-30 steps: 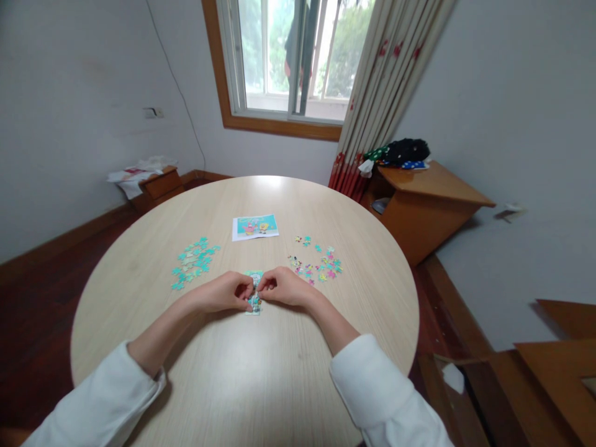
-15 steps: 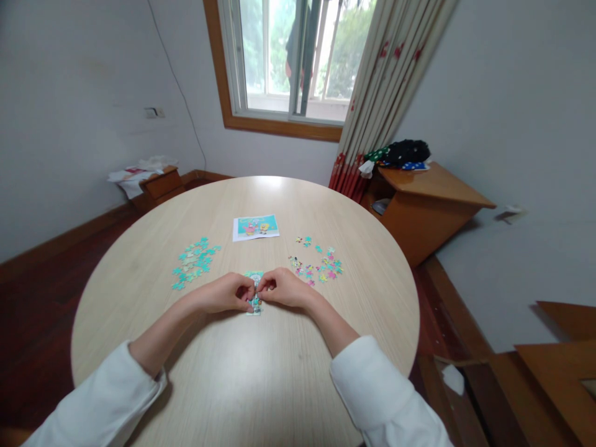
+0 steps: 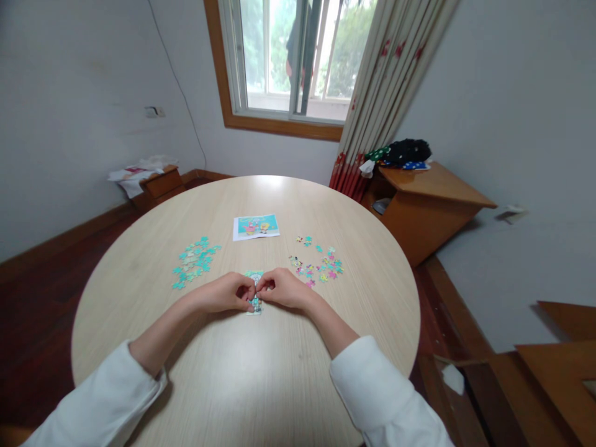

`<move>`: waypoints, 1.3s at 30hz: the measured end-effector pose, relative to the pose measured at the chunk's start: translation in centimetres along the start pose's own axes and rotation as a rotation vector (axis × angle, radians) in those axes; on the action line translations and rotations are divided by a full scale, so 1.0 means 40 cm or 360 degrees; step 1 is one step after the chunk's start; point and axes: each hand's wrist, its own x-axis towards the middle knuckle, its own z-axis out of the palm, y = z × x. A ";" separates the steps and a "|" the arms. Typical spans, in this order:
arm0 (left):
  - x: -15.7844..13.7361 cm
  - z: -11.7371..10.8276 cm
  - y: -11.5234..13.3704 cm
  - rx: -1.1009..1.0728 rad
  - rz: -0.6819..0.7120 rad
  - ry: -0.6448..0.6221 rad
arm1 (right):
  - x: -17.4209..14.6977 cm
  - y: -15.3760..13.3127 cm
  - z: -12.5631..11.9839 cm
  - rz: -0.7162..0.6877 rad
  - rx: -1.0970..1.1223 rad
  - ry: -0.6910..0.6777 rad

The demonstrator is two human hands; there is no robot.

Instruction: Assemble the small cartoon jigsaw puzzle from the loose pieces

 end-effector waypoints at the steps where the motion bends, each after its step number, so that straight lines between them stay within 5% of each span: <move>1: 0.000 0.000 0.000 0.0003 -0.0005 -0.0002 | 0.000 -0.001 0.000 0.0003 -0.0003 0.0002; 39: -0.003 -0.001 0.004 -0.0020 0.0060 0.0006 | -0.004 -0.011 0.004 -0.0005 -0.0052 0.0026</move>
